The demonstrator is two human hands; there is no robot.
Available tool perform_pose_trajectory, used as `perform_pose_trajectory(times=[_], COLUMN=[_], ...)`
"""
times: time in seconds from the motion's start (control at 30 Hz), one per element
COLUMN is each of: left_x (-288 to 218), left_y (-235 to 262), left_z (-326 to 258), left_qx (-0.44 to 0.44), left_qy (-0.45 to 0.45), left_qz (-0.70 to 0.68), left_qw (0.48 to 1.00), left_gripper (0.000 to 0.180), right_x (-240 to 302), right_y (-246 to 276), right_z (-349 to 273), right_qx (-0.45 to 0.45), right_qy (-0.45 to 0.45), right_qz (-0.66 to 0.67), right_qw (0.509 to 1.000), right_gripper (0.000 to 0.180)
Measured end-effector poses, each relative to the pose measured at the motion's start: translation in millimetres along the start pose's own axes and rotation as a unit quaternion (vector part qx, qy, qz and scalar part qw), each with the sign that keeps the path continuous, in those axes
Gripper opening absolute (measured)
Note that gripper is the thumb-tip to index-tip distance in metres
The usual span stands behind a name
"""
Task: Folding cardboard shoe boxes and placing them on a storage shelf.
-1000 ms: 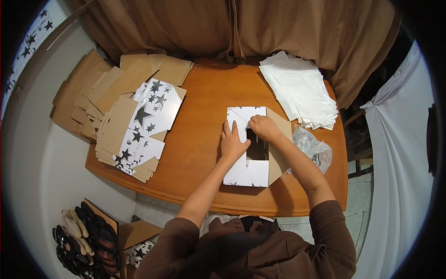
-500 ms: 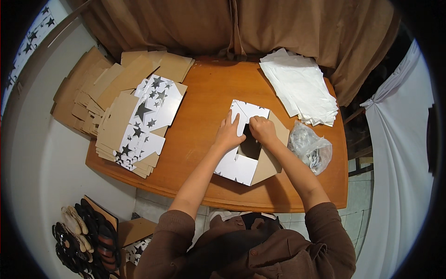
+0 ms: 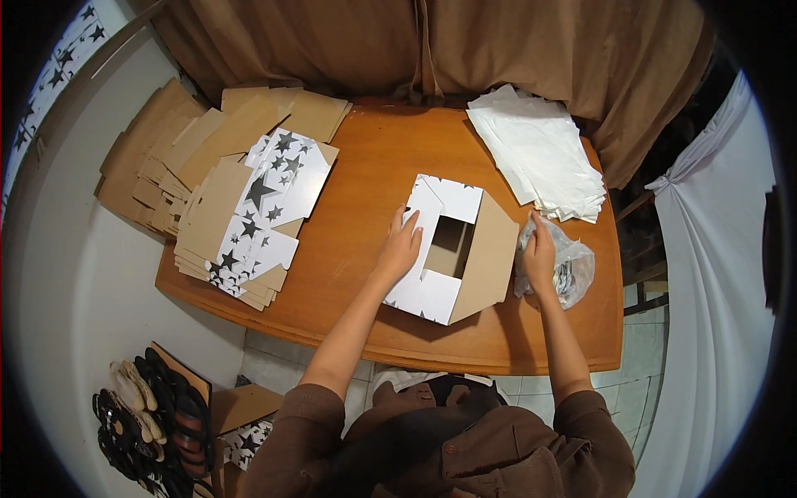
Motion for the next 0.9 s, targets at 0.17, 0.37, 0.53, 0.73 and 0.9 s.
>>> perform_pose_trajectory(times=[0.17,0.37,0.53,0.73,0.9], left_x=[48.9,24.3,19.2,10.0,13.6], left_y=[6.6,-6.8,-7.9,-11.7,-12.3], left_z=[-2.5,-3.6,-6.9,-17.5,-19.3], left_qx=[-0.154,0.052,-0.019,0.012,0.016], left_qy=[0.174,0.244,0.107,0.130,0.140], left_qz=[-0.194,-0.155,-0.002,0.070,0.090], left_qw=[0.953,0.956,0.994,0.989,0.986], left_gripper=[0.050,0.063,0.060,0.057,0.054], right_x=[-14.2,70.4,88.4,77.5,63.9], right_y=[-43.4,-65.4,-99.7,-116.3,-122.6], right_z=[-51.4,-29.6,-37.2,-55.8,-64.0], right_qx=[0.127,0.132,0.184,0.200,0.181], right_qy=[-0.353,-0.152,-0.017,0.072,0.112], right_qz=[0.174,0.250,-0.114,-0.260,-0.272], right_qw=[0.911,0.947,0.976,0.942,0.938], right_gripper=[0.039,0.051,0.062,0.058,0.051])
Point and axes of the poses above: each hand's wrist, its own z-axis towards the middle knuckle, its own y-axis out of the back of the hand, x = y × z, the point moved 8 cm from there along z, towards the middle knuckle, and after that the axes turned 14 degrees about -x, right-handed, at the moved point
